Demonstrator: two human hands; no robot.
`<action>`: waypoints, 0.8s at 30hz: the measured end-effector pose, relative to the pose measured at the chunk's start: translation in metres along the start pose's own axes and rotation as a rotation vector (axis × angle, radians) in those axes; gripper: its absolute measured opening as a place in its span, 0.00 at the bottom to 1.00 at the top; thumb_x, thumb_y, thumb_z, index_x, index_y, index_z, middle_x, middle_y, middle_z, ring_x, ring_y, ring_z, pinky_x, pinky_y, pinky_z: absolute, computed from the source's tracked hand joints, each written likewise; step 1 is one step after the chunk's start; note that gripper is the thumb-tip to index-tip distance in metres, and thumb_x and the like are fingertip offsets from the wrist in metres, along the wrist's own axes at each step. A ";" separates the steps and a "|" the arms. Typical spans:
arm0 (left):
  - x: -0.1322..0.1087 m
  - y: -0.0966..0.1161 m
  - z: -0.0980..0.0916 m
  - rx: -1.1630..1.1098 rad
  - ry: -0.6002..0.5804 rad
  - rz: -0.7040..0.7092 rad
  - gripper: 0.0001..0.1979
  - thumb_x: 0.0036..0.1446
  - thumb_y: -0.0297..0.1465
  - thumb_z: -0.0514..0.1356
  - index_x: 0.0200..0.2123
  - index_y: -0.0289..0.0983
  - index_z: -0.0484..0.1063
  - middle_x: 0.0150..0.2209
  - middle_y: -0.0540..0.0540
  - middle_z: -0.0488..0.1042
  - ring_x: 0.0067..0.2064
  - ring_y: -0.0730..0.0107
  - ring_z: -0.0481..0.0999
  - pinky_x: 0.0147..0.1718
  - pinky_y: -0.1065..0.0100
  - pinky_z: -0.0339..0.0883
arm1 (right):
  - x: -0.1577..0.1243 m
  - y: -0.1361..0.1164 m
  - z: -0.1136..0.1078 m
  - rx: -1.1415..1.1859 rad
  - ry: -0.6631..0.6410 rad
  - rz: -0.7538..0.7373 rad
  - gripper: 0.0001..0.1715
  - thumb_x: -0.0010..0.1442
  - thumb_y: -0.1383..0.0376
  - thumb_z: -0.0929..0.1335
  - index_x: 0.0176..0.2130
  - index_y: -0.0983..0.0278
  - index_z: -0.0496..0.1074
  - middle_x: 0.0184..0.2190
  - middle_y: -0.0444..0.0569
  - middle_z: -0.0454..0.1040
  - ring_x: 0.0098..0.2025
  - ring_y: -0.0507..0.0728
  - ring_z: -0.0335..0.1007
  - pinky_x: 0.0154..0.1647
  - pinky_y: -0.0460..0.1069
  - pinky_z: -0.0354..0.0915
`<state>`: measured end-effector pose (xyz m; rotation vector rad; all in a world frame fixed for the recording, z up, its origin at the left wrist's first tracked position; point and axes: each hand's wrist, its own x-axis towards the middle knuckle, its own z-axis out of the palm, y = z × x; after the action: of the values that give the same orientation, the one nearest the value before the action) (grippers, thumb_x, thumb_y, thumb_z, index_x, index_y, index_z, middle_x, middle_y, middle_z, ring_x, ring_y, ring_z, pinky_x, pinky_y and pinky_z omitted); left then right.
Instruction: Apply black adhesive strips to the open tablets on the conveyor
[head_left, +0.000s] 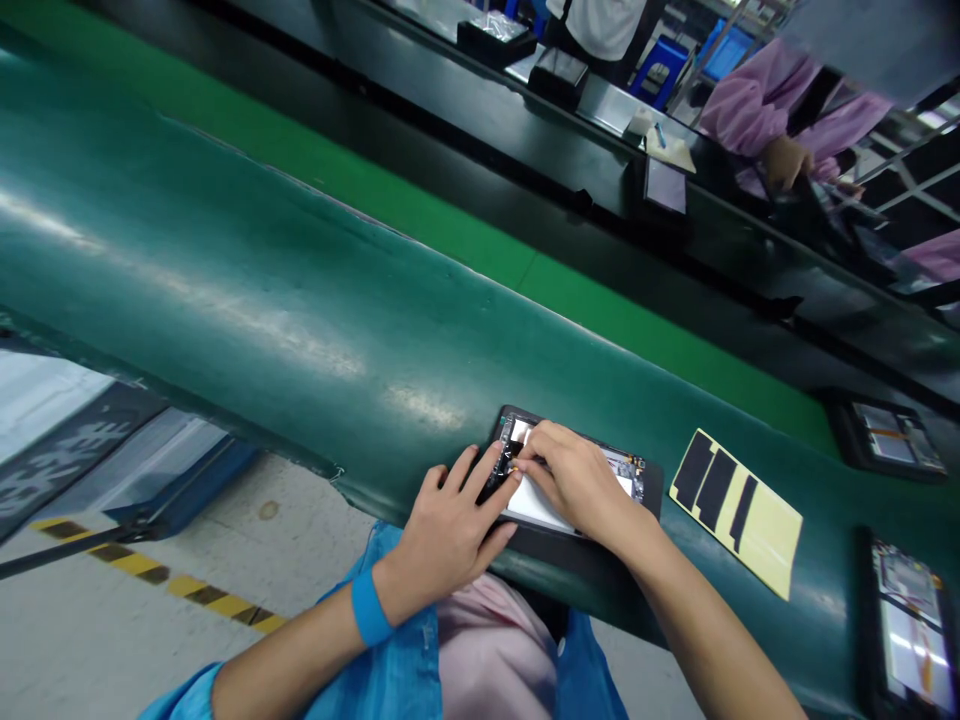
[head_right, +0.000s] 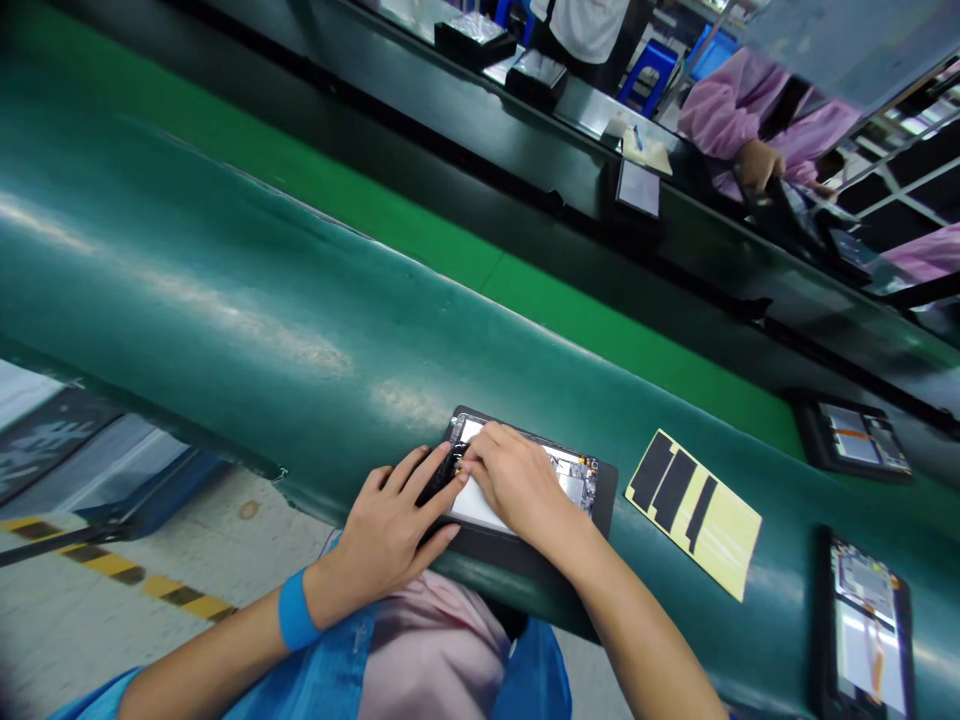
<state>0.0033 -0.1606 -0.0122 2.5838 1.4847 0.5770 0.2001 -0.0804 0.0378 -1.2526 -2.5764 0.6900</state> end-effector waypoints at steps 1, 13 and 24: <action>0.000 0.000 0.000 0.003 0.000 0.001 0.24 0.65 0.41 0.57 0.62 0.42 0.71 0.66 0.34 0.67 0.60 0.41 0.69 0.46 0.53 0.62 | 0.000 0.000 0.000 0.008 -0.002 0.003 0.06 0.67 0.71 0.68 0.36 0.62 0.71 0.36 0.47 0.74 0.38 0.54 0.71 0.41 0.48 0.66; 0.001 0.000 0.003 0.014 0.019 0.011 0.25 0.65 0.42 0.58 0.62 0.42 0.71 0.66 0.35 0.67 0.59 0.41 0.70 0.45 0.53 0.62 | 0.009 -0.008 -0.015 -0.081 -0.107 0.145 0.06 0.64 0.70 0.72 0.34 0.62 0.73 0.35 0.45 0.76 0.37 0.54 0.74 0.36 0.47 0.62; -0.005 -0.007 0.007 -0.040 0.009 0.016 0.26 0.66 0.40 0.56 0.65 0.39 0.67 0.68 0.35 0.64 0.61 0.41 0.68 0.48 0.52 0.62 | -0.038 0.017 -0.020 0.127 0.349 0.204 0.06 0.69 0.61 0.67 0.42 0.61 0.73 0.39 0.50 0.76 0.39 0.57 0.73 0.40 0.50 0.68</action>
<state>-0.0024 -0.1606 -0.0223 2.5681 1.4413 0.6141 0.2427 -0.0945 0.0483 -1.4599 -2.1152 0.5974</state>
